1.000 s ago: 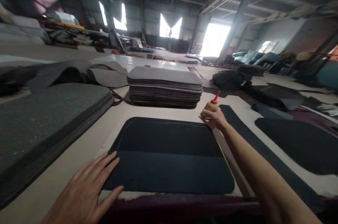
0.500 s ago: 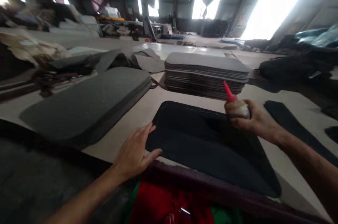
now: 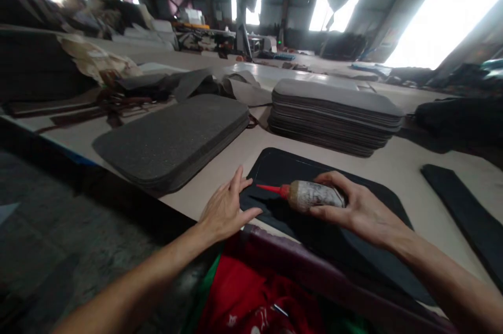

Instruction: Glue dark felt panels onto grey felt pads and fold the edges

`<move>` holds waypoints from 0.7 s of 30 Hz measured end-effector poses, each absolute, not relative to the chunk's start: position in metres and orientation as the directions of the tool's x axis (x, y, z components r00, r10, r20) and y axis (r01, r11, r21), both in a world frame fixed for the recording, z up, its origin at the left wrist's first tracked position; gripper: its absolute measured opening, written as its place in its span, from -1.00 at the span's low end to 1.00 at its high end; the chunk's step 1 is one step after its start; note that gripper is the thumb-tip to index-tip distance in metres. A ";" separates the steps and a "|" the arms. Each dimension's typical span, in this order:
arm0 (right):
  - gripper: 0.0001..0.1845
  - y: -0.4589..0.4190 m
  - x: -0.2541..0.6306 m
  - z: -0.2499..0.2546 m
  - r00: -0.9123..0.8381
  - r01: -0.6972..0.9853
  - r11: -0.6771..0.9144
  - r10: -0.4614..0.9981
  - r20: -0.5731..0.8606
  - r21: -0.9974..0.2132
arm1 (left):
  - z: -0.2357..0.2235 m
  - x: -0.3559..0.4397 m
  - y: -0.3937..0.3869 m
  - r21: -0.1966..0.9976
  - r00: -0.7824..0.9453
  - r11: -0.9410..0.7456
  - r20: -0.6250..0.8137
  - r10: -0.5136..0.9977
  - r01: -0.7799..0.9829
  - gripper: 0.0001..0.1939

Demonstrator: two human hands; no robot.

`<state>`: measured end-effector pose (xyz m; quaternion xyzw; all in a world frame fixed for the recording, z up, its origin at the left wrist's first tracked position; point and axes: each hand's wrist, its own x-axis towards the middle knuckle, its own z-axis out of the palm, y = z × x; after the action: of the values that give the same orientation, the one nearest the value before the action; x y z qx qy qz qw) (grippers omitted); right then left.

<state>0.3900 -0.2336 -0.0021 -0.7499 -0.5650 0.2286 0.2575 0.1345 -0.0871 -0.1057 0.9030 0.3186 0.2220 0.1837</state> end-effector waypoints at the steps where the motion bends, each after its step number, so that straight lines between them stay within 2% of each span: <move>1: -0.49 -0.231 0.385 -0.002 0.253 0.722 -0.219 0.966 -0.045 -0.656 | -0.106 0.135 -0.087 0.474 0.699 -0.730 0.283 0.657 0.493 0.15; 5: -0.57 -0.220 0.367 -0.005 0.210 0.723 -0.157 0.978 -0.003 -0.673 | -0.108 0.136 -0.086 0.466 0.704 -0.733 0.279 0.654 0.496 0.18; 10: -0.67 -0.203 0.351 -0.009 0.135 0.787 -0.076 0.990 0.051 -0.612 | -0.108 0.136 -0.085 0.478 0.700 -0.720 0.263 0.664 0.504 0.17; 16: -0.74 -0.196 0.348 0.001 0.112 0.835 -0.078 0.993 0.030 -0.544 | -0.108 0.135 -0.084 0.462 0.707 -0.733 0.273 0.653 0.499 0.13; 18: -0.75 -0.195 0.348 0.006 0.103 0.850 -0.072 0.994 0.032 -0.521 | -0.108 0.135 -0.083 0.433 0.719 -0.754 0.285 0.634 0.493 0.02; 21: -0.74 -0.193 0.346 0.010 0.091 0.866 -0.064 0.995 0.030 -0.496 | -0.105 0.136 -0.082 0.368 0.749 -0.792 0.291 0.596 0.487 -0.28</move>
<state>0.3458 -0.1931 0.0101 -0.7112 -0.6543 0.1623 0.1996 0.1361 -0.0822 -0.1054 0.9251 0.2927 0.2001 0.1358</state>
